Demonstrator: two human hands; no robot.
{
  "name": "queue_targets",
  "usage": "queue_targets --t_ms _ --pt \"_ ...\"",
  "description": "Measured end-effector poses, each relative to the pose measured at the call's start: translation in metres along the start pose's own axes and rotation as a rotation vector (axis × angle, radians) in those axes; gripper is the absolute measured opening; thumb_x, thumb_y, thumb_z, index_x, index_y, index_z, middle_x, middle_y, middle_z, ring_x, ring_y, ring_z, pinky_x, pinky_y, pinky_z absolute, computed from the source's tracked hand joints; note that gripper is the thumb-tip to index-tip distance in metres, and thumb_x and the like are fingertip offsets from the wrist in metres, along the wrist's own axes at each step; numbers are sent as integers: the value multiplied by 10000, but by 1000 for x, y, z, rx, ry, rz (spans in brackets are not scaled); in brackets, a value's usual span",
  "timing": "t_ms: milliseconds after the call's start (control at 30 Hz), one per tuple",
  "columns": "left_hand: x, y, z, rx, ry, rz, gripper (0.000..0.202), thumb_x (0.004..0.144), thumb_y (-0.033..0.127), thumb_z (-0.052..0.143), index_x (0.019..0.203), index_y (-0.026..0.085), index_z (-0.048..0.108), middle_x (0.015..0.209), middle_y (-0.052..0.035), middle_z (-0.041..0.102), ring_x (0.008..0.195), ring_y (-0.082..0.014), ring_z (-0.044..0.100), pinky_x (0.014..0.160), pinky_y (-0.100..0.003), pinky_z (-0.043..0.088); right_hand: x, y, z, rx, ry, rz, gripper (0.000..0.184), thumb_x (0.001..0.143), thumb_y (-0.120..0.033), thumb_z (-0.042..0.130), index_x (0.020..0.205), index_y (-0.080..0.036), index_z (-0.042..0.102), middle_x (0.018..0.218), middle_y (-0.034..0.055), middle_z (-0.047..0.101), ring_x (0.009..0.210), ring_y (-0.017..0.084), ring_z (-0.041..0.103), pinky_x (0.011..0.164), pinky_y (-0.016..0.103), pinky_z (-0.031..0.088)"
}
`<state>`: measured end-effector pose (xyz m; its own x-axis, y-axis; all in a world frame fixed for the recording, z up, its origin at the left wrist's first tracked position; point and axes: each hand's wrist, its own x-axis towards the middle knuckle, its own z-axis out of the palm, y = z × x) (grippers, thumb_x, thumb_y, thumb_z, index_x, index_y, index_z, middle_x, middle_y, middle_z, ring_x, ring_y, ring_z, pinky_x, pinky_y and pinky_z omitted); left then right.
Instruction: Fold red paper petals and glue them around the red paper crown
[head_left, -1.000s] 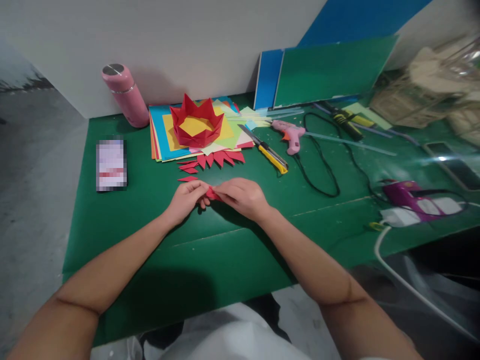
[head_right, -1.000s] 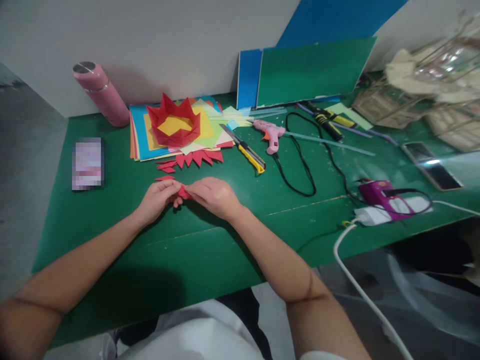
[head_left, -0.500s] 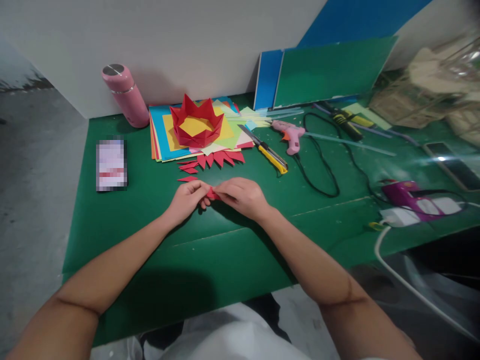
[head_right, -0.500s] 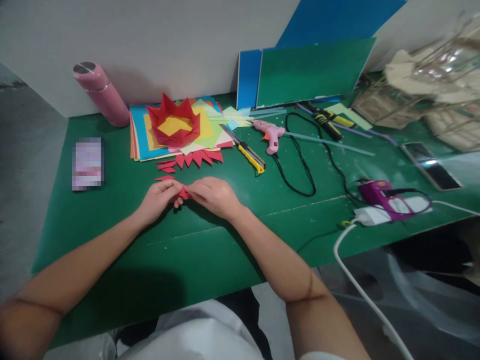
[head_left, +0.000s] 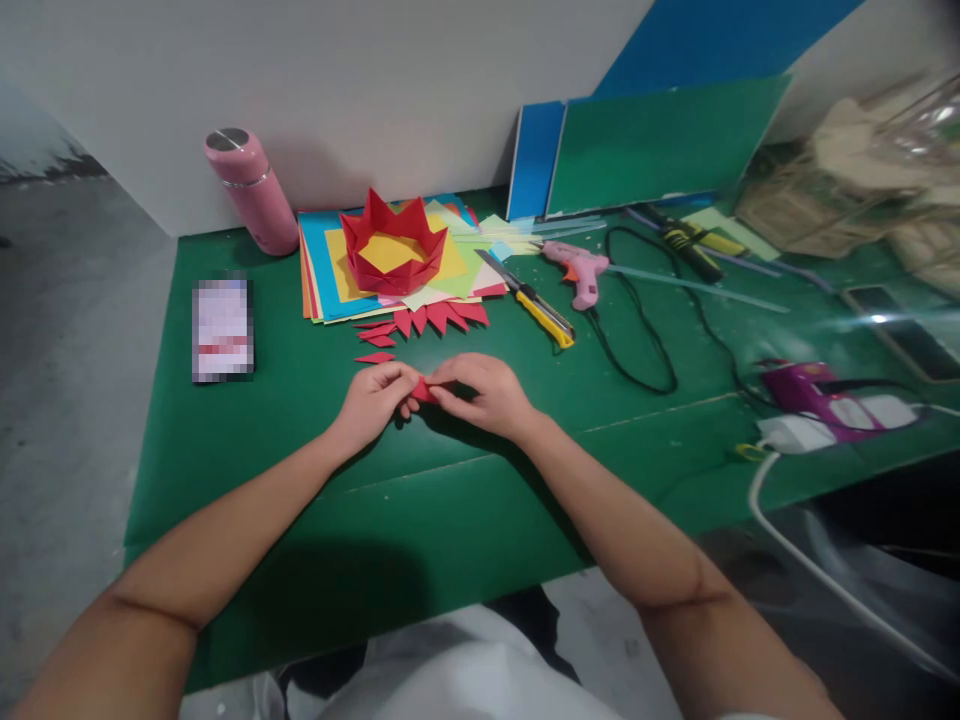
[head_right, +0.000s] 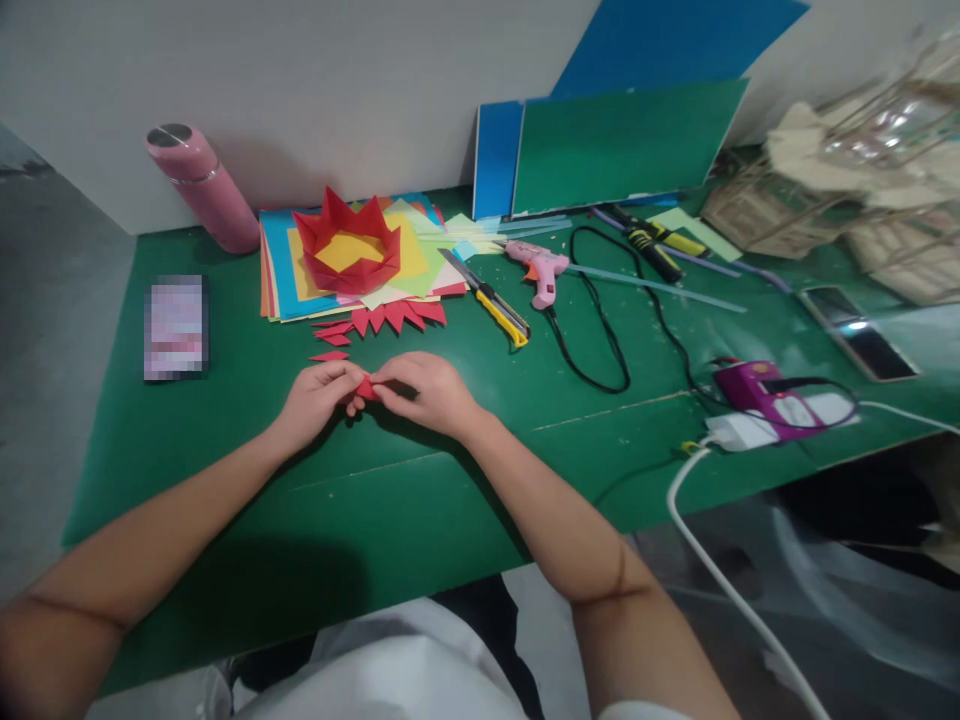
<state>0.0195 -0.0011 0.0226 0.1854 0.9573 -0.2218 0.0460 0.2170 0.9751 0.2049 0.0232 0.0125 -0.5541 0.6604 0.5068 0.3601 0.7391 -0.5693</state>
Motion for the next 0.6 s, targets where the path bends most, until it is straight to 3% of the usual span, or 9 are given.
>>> queue_targets --t_ms 233,600 --pt "-1 -5 1 171 41 161 255 819 368 589 836 140 702 540 8 610 450 -76 541 474 -190 450 1 0 4 399 46 464 194 816 -372 643 821 -181 675 740 19 692 611 112 610 596 247 499" --pt "0 -3 2 87 58 70 244 790 360 647 871 130 655 567 -9 652 486 -98 598 512 -207 496 2 -2 4 453 62 569 230 747 -387 708 741 -158 686 645 19 672 544 99 567 528 231 460"
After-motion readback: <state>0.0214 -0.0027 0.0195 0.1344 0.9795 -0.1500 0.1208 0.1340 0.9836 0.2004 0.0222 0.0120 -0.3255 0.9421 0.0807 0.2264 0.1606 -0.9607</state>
